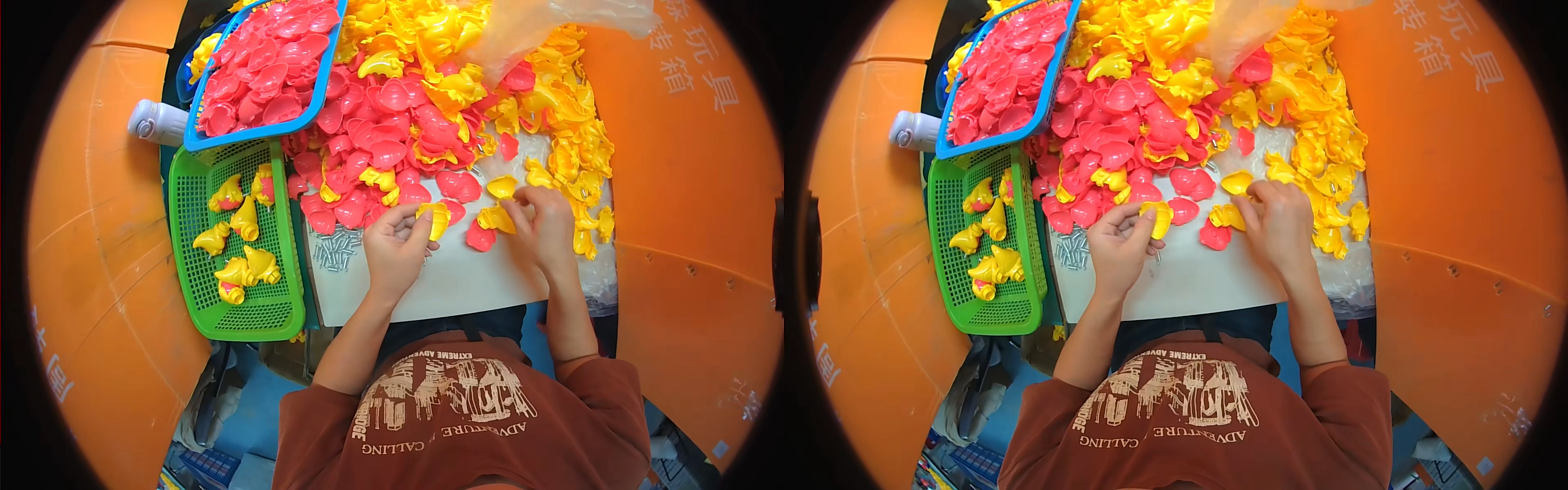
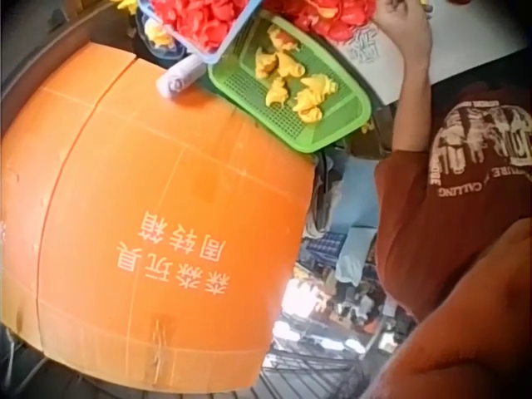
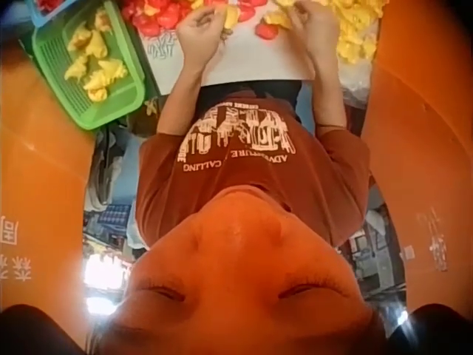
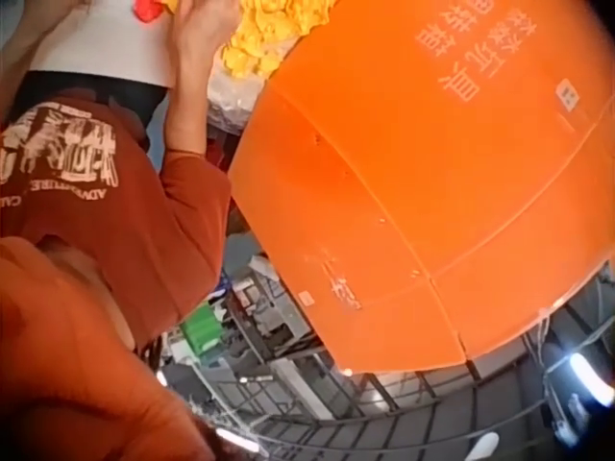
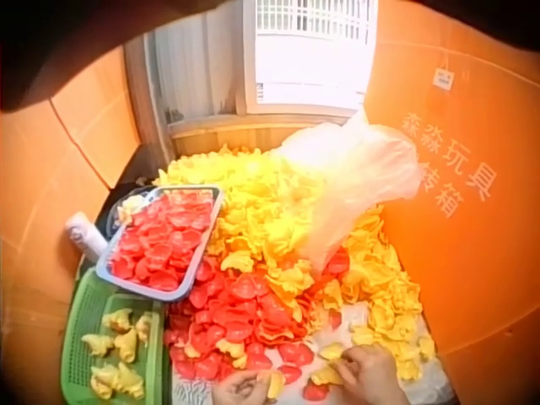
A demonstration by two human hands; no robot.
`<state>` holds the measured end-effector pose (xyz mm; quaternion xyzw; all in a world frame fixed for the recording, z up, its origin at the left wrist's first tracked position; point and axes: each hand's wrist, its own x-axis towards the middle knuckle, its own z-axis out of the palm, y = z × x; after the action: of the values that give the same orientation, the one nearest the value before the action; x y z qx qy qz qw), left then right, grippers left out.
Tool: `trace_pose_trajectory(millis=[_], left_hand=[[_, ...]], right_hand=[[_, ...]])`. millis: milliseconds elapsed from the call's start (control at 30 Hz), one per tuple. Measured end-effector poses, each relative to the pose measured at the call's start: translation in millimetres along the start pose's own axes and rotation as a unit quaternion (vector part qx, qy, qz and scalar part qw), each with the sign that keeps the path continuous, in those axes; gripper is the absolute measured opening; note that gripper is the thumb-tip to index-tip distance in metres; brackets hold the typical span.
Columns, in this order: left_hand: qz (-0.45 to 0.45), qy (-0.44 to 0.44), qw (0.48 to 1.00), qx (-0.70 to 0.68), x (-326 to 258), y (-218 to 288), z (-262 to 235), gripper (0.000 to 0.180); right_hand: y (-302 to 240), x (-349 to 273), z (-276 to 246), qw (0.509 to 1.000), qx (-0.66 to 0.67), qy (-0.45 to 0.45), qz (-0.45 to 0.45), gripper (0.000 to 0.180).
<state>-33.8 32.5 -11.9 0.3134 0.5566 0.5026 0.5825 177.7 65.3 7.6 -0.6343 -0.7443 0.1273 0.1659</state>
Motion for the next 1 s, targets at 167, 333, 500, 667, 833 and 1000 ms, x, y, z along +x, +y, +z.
trace_pose_trajectory(millis=[167, 333, 500, 667, 833, 1000], left_hand=[[0.050, 0.013, 0.998, 0.027, 14, 10, -3, 0.019], [0.079, 0.005, 0.995, 0.053, 16, 6, 7, 0.021], [-0.063, -0.030, 0.992, -0.104, 18, 1, 11, 0.022], [-0.066, -0.106, 0.961, -0.247, 5, 0, 24, 0.022], [-0.059, -0.112, 0.981, -0.145, 0, -5, 20, 0.019], [-0.064, -0.092, 0.989, -0.099, -1, -6, 12, 0.023]], right_hand=[[-1, 2, 9, 0.994, 0.002, 0.112, -0.003, 0.015], [8, 24, 16, 0.995, -0.042, 0.066, -0.058, 0.014], [-28, 12, 5, 0.950, 0.173, 0.167, -0.199, 0.012], [-53, 0, 22, 0.978, 0.146, 0.068, -0.132, 0.017], [-15, 9, 5, 0.928, 0.369, 0.014, -0.061, 0.024], [37, 12, -13, 0.994, -0.089, 0.068, -0.011, 0.021]])
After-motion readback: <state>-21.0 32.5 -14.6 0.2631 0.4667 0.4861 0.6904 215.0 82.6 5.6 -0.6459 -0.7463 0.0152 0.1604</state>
